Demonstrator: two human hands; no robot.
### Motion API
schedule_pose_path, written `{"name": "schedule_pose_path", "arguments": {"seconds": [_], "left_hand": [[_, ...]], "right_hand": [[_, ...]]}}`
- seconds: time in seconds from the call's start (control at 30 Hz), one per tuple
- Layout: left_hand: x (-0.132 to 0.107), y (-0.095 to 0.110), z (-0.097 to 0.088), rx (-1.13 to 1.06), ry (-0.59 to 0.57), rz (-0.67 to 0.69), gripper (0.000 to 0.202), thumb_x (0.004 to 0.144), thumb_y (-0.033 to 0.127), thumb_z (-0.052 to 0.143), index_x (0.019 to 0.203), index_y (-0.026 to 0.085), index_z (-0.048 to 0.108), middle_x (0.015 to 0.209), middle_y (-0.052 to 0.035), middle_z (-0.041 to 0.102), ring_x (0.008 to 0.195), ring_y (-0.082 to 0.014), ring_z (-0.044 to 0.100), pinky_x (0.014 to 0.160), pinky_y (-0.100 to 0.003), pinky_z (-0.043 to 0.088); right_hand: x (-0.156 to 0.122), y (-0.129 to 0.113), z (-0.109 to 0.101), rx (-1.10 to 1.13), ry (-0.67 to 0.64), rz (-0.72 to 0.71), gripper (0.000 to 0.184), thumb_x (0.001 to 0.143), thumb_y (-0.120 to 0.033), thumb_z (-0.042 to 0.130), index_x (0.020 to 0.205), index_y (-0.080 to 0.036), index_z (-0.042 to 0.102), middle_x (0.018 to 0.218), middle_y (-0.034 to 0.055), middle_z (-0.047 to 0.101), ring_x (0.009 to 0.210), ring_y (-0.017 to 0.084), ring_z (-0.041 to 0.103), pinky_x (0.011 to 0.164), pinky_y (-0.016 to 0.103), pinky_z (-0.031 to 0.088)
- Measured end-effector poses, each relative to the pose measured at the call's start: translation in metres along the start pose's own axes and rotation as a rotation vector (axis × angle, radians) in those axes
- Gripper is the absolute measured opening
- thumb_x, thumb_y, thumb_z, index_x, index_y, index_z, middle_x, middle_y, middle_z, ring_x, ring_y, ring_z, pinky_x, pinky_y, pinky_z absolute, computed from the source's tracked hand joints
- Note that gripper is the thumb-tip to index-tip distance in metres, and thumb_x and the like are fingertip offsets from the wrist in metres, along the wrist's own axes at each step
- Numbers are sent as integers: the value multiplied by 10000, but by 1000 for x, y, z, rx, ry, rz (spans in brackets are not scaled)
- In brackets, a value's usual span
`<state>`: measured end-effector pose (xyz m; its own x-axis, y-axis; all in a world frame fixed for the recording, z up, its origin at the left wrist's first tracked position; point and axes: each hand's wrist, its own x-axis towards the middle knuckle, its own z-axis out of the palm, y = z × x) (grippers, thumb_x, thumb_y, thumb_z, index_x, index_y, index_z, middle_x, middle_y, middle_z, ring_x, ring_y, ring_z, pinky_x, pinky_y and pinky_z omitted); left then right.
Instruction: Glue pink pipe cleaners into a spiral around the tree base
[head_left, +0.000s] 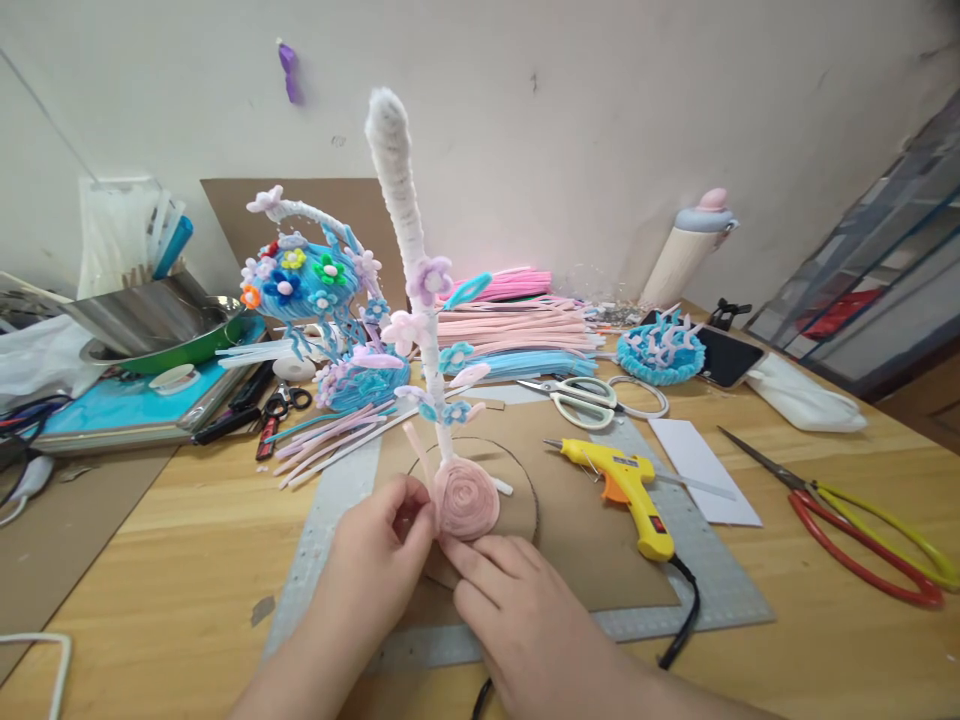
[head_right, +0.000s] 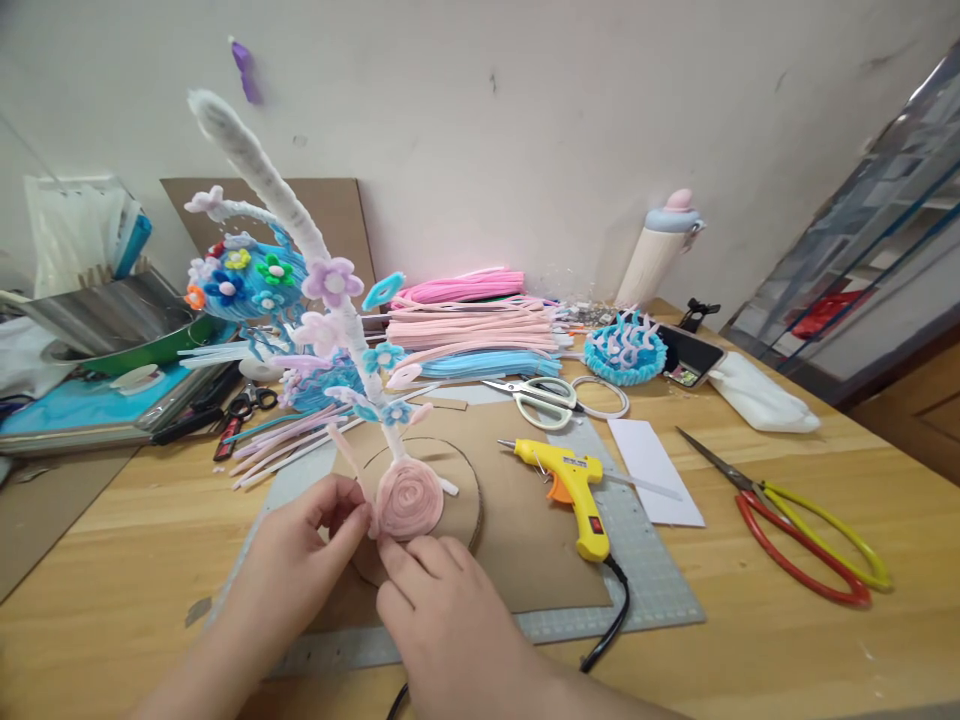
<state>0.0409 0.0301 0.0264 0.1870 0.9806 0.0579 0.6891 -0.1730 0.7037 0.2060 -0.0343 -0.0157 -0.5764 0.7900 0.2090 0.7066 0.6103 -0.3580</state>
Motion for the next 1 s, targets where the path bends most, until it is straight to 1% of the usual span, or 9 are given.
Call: {"name": "schedule_pose_path", "arguments": {"seconds": [0.13, 0.3, 0.4, 0.5, 0.57, 0.67, 0.73, 0.87, 1.0], "left_hand": [[10, -2, -1, -123, -51, -91, 132, 789, 309, 508, 709, 212, 544, 604, 37, 589, 576, -140, 537, 549, -240, 409], [16, -13, 6, -168, -40, -92, 118, 754, 286, 533, 668, 206, 538, 591, 35, 564, 571, -142, 528, 544, -244, 398], [16, -23, 9, -166, 24, -99, 67, 755, 262, 507, 778, 208, 540, 651, 31, 560, 595, -144, 525, 555, -250, 404], [12, -31, 4, -180, 58, -73, 153, 743, 243, 519, 890, 208, 540, 752, 17, 577, 665, -147, 528, 608, -257, 424], [8, -32, -4, -191, -30, -15, 147, 738, 229, 546, 882, 208, 561, 782, 10, 587, 706, -149, 527, 637, -255, 430], [3, -29, -15, -201, -274, 65, 88, 788, 256, 561, 854, 210, 595, 763, 10, 589, 710, -148, 523, 625, -242, 428], [1, -26, -18, -199, -350, 87, 96, 824, 289, 555, 821, 208, 605, 747, 8, 596, 703, -147, 532, 618, -239, 427], [1, -23, -14, -168, -303, 136, 148, 856, 272, 520, 761, 207, 613, 758, 0, 632, 725, -152, 572, 661, -251, 442], [1, -22, -11, -96, -238, 147, 143, 851, 251, 508, 762, 209, 611, 766, -7, 643, 728, -162, 587, 665, -264, 445]], "right_hand": [[0, 0, 2, -21, -1, -1, 195, 843, -234, 528, 1004, -169, 615, 1393, 65, 488, 1129, 231, 433, 975, 363, 356], [2, 0, 2, -86, -1, -7, 169, 848, -252, 534, 975, -171, 611, 1388, 76, 492, 1079, 238, 447, 925, 363, 377], [3, 0, 2, -108, 9, -13, 170, 850, -253, 534, 976, -170, 613, 1397, 73, 483, 1052, 237, 452, 900, 365, 383], [3, -1, 2, -100, 11, -8, 181, 842, -257, 539, 979, -169, 617, 1404, 72, 477, 1041, 237, 449, 890, 367, 383], [2, -2, 2, -89, 9, -5, 194, 832, -250, 542, 989, -166, 618, 1412, 70, 469, 1049, 240, 443, 898, 369, 379], [1, -2, 2, -75, 14, -1, 239, 827, -229, 536, 1044, -163, 612, 1406, 67, 476, 1066, 238, 437, 922, 370, 370], [1, -2, 3, -67, 29, -4, 262, 826, -227, 535, 1070, -162, 606, 1401, 69, 482, 1075, 233, 437, 931, 365, 370], [0, 0, 5, -50, 87, -27, 193, 828, -229, 543, 994, -165, 620, 1387, 66, 499, 1080, 224, 442, 945, 346, 371], [-1, 2, 7, -40, 143, -37, 156, 835, -233, 553, 957, -161, 618, 1364, 64, 520, 1071, 220, 446, 947, 344, 375]]}}
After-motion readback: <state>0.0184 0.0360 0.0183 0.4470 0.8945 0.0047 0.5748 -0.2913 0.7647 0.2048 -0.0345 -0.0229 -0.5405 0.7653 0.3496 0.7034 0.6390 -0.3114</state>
